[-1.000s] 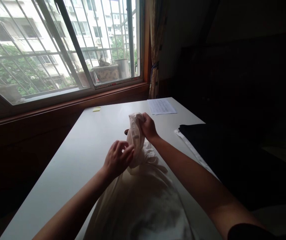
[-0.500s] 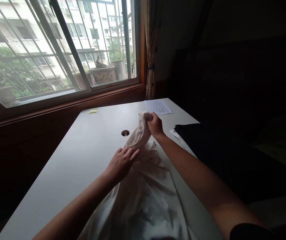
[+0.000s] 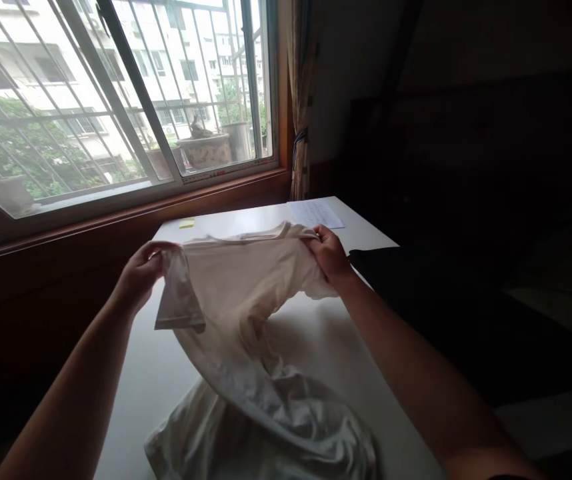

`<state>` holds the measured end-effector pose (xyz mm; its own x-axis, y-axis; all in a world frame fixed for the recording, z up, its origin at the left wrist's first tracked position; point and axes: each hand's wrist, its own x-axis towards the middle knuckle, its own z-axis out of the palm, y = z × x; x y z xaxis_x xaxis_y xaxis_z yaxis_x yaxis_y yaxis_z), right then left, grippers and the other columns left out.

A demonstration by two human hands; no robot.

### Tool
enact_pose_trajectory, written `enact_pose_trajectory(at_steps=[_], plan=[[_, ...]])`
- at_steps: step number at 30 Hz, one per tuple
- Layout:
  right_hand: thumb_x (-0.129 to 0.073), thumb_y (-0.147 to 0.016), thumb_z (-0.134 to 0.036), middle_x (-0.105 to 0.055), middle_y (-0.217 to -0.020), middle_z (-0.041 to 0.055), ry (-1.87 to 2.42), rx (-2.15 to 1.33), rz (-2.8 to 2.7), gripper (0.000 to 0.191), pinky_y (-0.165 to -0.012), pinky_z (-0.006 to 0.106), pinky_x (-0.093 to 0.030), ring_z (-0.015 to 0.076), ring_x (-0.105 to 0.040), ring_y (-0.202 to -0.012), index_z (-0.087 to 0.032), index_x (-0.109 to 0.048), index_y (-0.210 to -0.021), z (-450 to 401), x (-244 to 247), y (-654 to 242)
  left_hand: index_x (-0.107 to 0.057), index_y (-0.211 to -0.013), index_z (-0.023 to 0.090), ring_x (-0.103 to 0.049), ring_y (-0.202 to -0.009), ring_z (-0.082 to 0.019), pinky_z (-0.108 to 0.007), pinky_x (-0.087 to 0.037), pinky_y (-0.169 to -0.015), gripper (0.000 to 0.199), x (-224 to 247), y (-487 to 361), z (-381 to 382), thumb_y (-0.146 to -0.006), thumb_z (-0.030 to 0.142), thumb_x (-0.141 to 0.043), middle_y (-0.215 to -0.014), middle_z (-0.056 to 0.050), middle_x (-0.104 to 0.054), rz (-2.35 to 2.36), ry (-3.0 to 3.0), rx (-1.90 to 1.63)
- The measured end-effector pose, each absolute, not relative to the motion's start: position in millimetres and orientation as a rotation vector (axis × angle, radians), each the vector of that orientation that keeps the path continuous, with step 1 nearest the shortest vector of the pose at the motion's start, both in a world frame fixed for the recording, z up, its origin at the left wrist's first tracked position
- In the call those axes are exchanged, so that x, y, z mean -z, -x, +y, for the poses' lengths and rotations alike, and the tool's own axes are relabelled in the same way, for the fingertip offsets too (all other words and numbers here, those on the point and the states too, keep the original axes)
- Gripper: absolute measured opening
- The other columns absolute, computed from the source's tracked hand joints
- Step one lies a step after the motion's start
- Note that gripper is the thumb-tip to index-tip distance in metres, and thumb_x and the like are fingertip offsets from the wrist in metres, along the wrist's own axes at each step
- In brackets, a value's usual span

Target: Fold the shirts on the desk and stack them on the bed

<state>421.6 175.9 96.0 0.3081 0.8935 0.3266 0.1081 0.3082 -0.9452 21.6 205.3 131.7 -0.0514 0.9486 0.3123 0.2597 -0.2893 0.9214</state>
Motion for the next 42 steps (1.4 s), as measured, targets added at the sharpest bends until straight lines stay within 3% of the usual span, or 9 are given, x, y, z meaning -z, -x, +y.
enact_pose_trajectory(at_steps=[4,8,11,14,19,24,29,35,42], plan=[[-0.068,-0.084,-0.044,-0.066,-0.084,-0.0001,0.928,-1.104,-1.133,0.026,-0.068,0.030,-0.049,0.0181,-0.061,-0.075,-0.022,-0.065,-0.097,161.2,-105.4,-407.9,-0.049,-0.140,0.026,-0.070,-0.090,-0.021,-0.043,-0.059,-0.084,0.061,-79.8,-22.3,215.3,-0.085,0.042,-0.071,-0.131,-0.013,-0.055,1.463,-1.301,-1.314],[-0.070,-0.082,-0.043,-0.072,-0.098,0.0041,0.876,-1.136,-0.983,0.033,-0.078,0.033,-0.056,0.0212,-0.068,-0.088,-0.021,-0.068,-0.106,170.5,-97.5,-413.4,-0.061,-0.128,0.021,-0.058,-0.124,-0.033,-0.056,-0.050,-0.105,0.048,-46.5,-42.5,183.6,-0.087,0.041,-0.072,-0.133,-0.016,-0.055,1.464,-2.107,-1.191],[-0.071,-0.078,-0.039,-0.072,-0.106,0.0054,0.897,-1.031,-0.866,0.036,-0.087,0.034,-0.057,0.0226,-0.069,-0.099,-0.021,-0.068,-0.108,186.2,-81.9,-425.4,-0.067,-0.125,0.028,-0.051,-0.131,-0.031,-0.057,-0.046,-0.111,0.031,-51.6,-66.9,136.3,-0.095,0.024,-0.062,-0.130,-0.010,-0.062,1.070,-2.672,-0.752],[-0.069,-0.075,-0.036,-0.070,-0.118,0.0058,1.030,-0.930,-0.876,0.047,-0.095,0.039,-0.056,0.0246,-0.067,-0.110,-0.023,-0.065,-0.120,197.9,-64.0,-436.1,-0.063,-0.133,0.037,-0.042,-0.143,-0.027,-0.049,-0.047,-0.113,0.062,-65.4,-89.7,87.5,-0.086,-0.002,-0.051,-0.141,-0.004,-0.060,0.635,-2.819,-0.337],[-0.070,-0.069,-0.025,-0.059,-0.135,0.0132,1.458,-0.423,-1.155,0.048,-0.111,0.048,-0.044,0.0313,-0.054,-0.128,-0.021,-0.066,-0.116,190.8,-43.8,-428.3,-0.063,-0.133,0.033,-0.057,-0.117,-0.028,-0.047,-0.052,-0.100,0.052,-57.4,-107.0,52.1,-0.088,0.007,-0.062,-0.120,-0.007,-0.067,0.564,-2.905,-0.246],[-0.064,-0.084,-0.032,-0.066,-0.091,0.0062,1.384,-0.450,-1.640,0.010,-0.076,0.038,-0.052,0.0224,-0.062,-0.080,-0.022,-0.066,-0.088,146.3,-37.2,-393.7,-0.072,-0.107,0.025,-0.059,-0.081,-0.019,-0.034,-0.051,-0.073,0.017,-39.3,-91.2,69.1,-0.097,0.017,-0.061,-0.095,-0.005,-0.067,0.691,-3.021,-0.586],[-0.068,-0.088,-0.047,-0.072,-0.077,0.0039,1.366,-0.913,-2.018,0.025,-0.060,0.031,-0.043,0.0202,-0.062,-0.065,-0.023,-0.073,-0.085,102.7,-26.0,-378.1,-0.073,-0.114,0.026,-0.064,-0.084,-0.014,-0.023,-0.052,-0.069,0.025,-48.2,-63.6,82.6,-0.101,0.016,-0.053,-0.102,-0.005,-0.065,1.042,-2.487,-1.116],[-0.066,-0.088,-0.061,-0.074,-0.077,0.0087,1.493,-0.882,-2.028,0.041,-0.060,0.032,-0.040,0.0235,-0.064,-0.065,-0.022,-0.076,-0.080,93.6,-11.9,-363.6,-0.072,-0.109,0.023,-0.068,-0.092,-0.020,-0.028,-0.056,-0.079,0.029,-49.8,-64.5,75.6,-0.092,0.047,-0.069,-0.104,-0.006,-0.072,1.169,-1.432,-1.304],[-0.074,-0.082,-0.047,-0.076,-0.099,0.0086,1.238,-1.125,-1.995,0.030,-0.070,0.032,-0.047,0.0265,-0.068,-0.085,-0.021,-0.075,-0.097,100.2,-6.7,-329.5,-0.050,-0.148,0.037,-0.075,-0.098,-0.026,-0.039,-0.064,-0.078,0.061,-64.4,-93.3,65.7,-0.092,0.055,-0.067,-0.132,-0.007,-0.071,1.060,-0.827,-1.166]])
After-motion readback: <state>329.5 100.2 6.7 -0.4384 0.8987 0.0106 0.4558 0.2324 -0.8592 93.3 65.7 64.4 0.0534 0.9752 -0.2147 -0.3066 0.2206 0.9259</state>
